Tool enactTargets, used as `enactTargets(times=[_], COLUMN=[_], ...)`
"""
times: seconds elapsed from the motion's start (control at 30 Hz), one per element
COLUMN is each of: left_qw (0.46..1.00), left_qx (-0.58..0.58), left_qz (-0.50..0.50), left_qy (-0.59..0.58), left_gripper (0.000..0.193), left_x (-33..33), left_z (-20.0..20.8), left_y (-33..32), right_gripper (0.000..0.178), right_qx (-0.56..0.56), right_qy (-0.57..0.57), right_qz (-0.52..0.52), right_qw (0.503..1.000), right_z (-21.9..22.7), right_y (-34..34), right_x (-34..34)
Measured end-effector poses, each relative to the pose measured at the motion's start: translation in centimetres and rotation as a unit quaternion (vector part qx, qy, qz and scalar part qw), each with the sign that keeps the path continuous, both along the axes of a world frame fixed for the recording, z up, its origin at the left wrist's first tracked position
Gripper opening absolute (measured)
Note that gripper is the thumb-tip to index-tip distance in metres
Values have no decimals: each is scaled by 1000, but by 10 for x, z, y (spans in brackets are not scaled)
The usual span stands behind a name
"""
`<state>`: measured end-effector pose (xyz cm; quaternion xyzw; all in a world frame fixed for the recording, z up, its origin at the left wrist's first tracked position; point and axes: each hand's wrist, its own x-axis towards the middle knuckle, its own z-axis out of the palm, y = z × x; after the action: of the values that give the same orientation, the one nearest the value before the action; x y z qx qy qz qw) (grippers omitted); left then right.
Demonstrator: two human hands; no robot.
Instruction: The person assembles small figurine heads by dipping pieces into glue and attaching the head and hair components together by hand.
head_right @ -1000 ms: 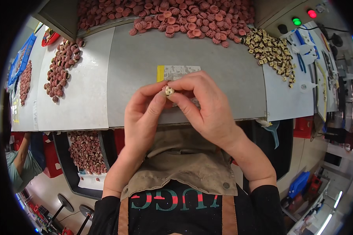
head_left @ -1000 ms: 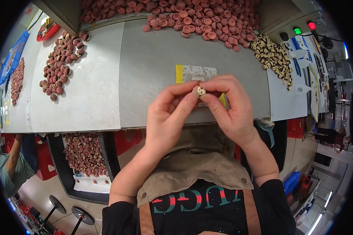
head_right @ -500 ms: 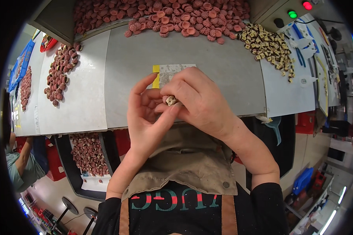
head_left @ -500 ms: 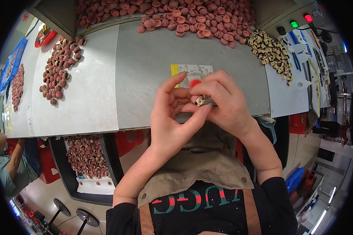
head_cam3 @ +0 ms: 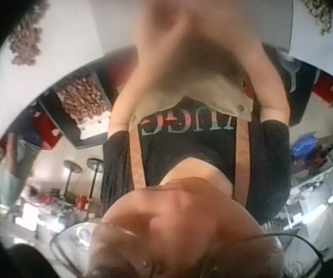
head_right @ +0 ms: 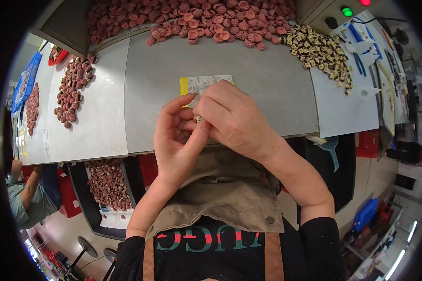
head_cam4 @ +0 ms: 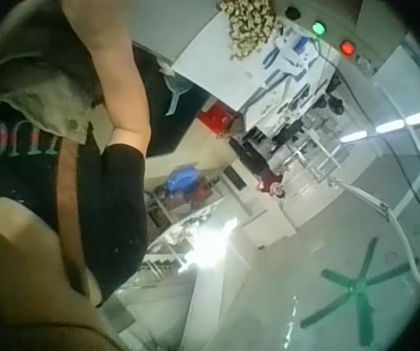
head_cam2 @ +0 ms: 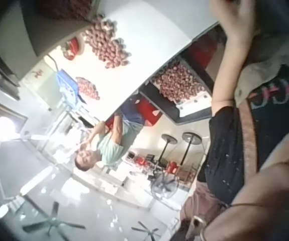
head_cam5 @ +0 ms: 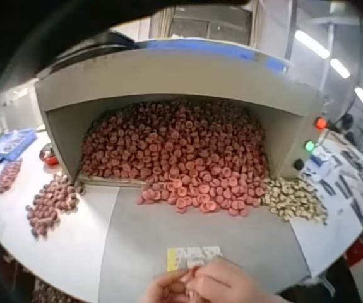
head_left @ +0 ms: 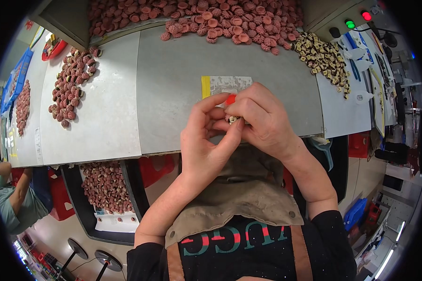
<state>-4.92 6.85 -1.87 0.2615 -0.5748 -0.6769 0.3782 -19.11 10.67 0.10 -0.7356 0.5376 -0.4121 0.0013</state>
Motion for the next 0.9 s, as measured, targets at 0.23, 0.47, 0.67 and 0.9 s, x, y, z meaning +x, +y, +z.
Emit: enactTargets(times=[0.23, 0.47, 0.67, 0.9], left_qw=[997, 757, 720, 718], left_qx=[-44, -449, -585, -651], left_qz=[9, 169, 140, 30], left_qy=[-64, -444, -345, -244], left_gripper=[40, 22, 35, 28], left_x=[12, 57, 16, -66], left_z=[9, 16, 36, 19], left_y=[-6, -107, -131, -127], right_gripper=[26, 24, 20, 10], right_qx=[55, 109, 88, 156], right_qy=[8, 36, 172, 52], right_qz=[-48, -279, -339, -292], right_qw=[997, 953, 921, 942], right_z=[12, 4, 1, -26], right_y=[16, 45, 30, 19], right_x=[-7, -119, -159, -136])
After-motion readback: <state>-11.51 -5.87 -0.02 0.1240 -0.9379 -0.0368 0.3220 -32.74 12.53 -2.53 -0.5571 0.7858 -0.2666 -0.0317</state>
